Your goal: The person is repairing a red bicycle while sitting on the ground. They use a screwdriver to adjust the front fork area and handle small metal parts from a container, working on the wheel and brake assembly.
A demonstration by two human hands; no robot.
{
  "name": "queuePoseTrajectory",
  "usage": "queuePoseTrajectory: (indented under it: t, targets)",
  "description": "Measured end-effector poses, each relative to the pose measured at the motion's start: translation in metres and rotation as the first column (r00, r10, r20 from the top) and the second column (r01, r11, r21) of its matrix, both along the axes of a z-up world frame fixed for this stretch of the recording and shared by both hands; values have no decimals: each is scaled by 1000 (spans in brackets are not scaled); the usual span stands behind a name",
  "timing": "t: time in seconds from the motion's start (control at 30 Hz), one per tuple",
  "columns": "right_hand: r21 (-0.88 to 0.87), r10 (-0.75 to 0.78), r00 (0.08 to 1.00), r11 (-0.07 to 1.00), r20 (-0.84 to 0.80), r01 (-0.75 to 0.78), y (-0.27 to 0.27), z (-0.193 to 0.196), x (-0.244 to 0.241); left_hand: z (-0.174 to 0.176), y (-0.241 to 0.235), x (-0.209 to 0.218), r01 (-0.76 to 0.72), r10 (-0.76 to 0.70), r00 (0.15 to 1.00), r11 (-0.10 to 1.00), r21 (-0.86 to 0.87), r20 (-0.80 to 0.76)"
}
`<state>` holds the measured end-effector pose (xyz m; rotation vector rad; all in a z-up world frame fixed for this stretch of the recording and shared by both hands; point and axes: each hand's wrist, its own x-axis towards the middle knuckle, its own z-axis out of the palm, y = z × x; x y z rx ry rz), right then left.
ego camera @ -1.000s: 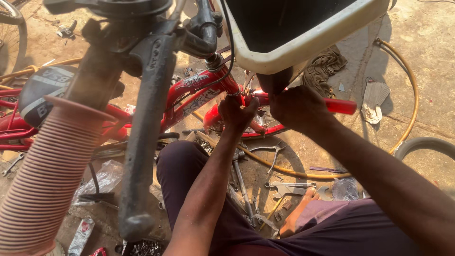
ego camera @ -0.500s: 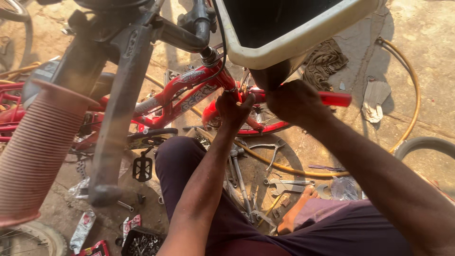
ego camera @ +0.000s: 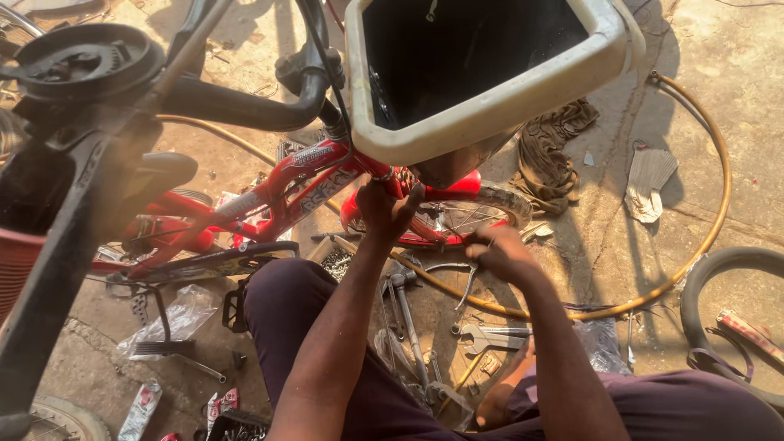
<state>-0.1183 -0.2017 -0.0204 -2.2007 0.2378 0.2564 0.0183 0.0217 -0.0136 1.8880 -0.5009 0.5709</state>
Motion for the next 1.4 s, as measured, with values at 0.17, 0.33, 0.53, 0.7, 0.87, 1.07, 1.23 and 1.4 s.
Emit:
queuePoseTrajectory:
  t: [0.17,0.33,0.53,0.7,0.87,1.07,1.23,1.4]
  targets:
    - [-176,124,883,958,-452,-225,47,-173,-49,10,1,0,36,-35,996,999,13,-86]
    - [-87,340,786,892,-516,-443,73,-255,-88,8,0,-8,21,-25,994,999,-34,-105]
    - [-329,-106,848,941,-519,-83,18,-287,-51,2,2,-2,-5,3,999,997,74,35]
    - [-264,-251,958,942,-139,208,-57,-303,-67,-8,1,3,74,-67,995,993,-93,72]
    - [-278,-132,928,960,-347,33,-38,-296,-91,-6,1,0,100,-95,994,988,-118,51]
    - [-275,108,922,936,-373,-221,23,-286,-97,-6,0,2,101,-106,994,985,-141,-29]
    - [-103,159,915,972,-371,-210,91,-258,-111,-6,-1,-1,94,-89,995,986,-139,39]
    - [-162,238,758,897,-607,-411,107,-226,-130,-7,-1,2,66,-60,996,994,-85,69]
